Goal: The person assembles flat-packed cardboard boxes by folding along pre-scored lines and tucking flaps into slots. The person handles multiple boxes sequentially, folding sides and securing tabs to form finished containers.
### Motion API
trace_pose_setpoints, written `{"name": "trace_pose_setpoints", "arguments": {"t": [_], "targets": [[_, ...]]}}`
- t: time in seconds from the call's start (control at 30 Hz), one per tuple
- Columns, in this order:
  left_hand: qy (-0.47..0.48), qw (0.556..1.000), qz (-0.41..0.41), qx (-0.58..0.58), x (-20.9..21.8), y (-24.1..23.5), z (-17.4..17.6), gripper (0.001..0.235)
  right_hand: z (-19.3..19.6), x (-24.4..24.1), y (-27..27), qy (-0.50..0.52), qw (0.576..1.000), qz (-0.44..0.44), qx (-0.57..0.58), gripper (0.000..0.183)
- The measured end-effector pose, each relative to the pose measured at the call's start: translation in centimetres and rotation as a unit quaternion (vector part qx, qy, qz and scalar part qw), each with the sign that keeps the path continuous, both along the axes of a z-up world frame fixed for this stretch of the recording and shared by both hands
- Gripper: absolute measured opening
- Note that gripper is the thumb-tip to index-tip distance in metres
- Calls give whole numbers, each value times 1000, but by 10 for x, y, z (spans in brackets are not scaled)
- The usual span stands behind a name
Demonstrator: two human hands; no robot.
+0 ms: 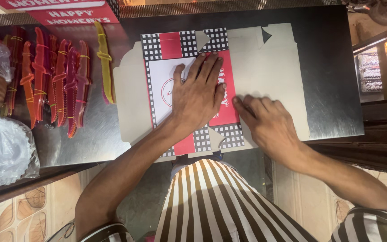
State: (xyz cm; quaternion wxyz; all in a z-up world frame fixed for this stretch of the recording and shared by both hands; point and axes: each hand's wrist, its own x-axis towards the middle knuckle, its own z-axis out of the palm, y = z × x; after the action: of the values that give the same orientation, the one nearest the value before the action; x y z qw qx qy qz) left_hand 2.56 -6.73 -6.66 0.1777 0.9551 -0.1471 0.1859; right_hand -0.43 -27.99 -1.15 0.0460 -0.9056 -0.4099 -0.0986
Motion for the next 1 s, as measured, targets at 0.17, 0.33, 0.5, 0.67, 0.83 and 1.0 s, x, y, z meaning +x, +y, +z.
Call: {"name": "trace_pose_setpoints", "arguments": {"t": [0.17,0.33,0.5,0.67,0.83,1.0], "targets": [[9,1000,-3,1,1,0,0,54,8,-21,-11,35,998,13,-41,64],[4,1000,-5,6,0,0,-1,53,7,-37,-18,52,997,16,-55,65],[38,998,-28,-37,-3,15,15,54,3,-39,-18,64,997,-6,-33,67],[87,985,141,39,-43,57,35,59,-1,-39,-18,103,993,-39,44,61],[124,980,150,-43,-80,78,48,67,-11,-44,-18,115,985,-79,104,56],[155,928,87,-329,-84,83,51,75,-17,-44,-13,125,978,-106,131,50]]}}
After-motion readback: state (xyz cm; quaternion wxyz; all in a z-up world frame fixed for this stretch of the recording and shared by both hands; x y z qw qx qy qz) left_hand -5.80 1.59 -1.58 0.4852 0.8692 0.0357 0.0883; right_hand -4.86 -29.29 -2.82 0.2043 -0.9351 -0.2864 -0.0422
